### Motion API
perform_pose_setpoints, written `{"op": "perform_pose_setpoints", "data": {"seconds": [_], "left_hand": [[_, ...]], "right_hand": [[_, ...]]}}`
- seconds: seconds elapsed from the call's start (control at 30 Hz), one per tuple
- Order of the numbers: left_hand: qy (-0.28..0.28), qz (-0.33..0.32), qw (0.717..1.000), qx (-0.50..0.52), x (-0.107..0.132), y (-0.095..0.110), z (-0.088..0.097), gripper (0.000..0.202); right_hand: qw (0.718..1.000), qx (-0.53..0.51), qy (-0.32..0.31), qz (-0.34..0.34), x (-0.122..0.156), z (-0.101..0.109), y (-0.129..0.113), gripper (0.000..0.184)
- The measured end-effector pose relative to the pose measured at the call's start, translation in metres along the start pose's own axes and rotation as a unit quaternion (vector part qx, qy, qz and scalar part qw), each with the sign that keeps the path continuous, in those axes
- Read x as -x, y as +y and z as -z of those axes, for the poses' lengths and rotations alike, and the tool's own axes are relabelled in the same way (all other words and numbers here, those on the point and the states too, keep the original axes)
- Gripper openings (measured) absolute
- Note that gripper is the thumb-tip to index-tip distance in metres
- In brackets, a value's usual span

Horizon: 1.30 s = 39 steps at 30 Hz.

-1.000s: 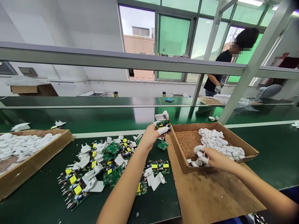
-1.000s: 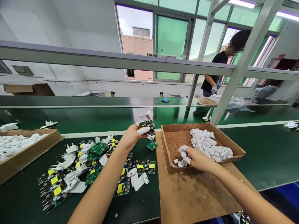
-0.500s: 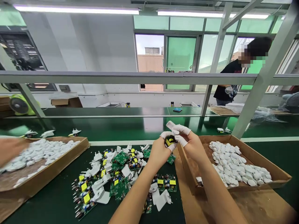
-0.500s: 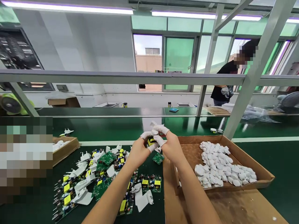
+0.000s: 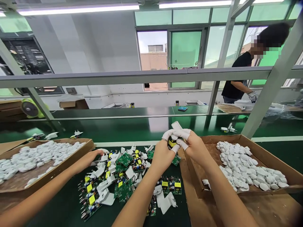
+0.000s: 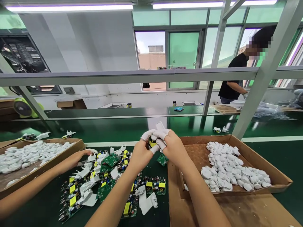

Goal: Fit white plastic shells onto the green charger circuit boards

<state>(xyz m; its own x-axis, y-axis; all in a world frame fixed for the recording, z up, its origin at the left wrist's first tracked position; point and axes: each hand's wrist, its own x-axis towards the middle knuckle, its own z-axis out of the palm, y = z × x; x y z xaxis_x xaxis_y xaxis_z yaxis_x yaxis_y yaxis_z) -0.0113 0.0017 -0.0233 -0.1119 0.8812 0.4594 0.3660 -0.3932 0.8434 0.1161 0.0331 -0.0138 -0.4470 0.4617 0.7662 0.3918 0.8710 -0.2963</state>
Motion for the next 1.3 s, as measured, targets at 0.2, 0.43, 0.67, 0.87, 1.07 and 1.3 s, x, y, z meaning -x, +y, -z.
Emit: {"op": "perform_pose_setpoints", "data": {"seconds": [0.2, 0.43, 0.67, 0.87, 1.07, 1.3], "left_hand": [[0.05, 0.076, 0.954, 0.286, -0.005, -0.002, -0.005, 0.044], [0.075, 0.047, 0.91, 0.406, -0.003, 0.002, -0.006, 0.031], [0.126, 0.084, 0.927, 0.343, -0.013, -0.003, 0.011, 0.032], [0.121, 0.095, 0.942, 0.298, -0.015, -0.005, 0.015, 0.04], [0.102, 0.053, 0.965, 0.235, -0.013, -0.009, 0.015, 0.036], [0.118, -0.019, 0.989, 0.082, -0.002, -0.003, 0.0, 0.027]], "right_hand": [[0.997, 0.018, 0.024, -0.066, 0.001, 0.001, -0.007, 0.049], [0.987, 0.115, 0.091, -0.064, 0.003, -0.03, -0.011, 0.059], [0.97, 0.193, 0.121, 0.09, 0.002, -0.026, -0.007, 0.051], [0.962, 0.225, 0.108, 0.107, 0.0, -0.022, -0.007, 0.05], [0.959, 0.245, 0.093, 0.109, 0.001, -0.018, -0.006, 0.045], [0.95, 0.26, 0.114, 0.129, 0.001, -0.015, -0.002, 0.043]]}}
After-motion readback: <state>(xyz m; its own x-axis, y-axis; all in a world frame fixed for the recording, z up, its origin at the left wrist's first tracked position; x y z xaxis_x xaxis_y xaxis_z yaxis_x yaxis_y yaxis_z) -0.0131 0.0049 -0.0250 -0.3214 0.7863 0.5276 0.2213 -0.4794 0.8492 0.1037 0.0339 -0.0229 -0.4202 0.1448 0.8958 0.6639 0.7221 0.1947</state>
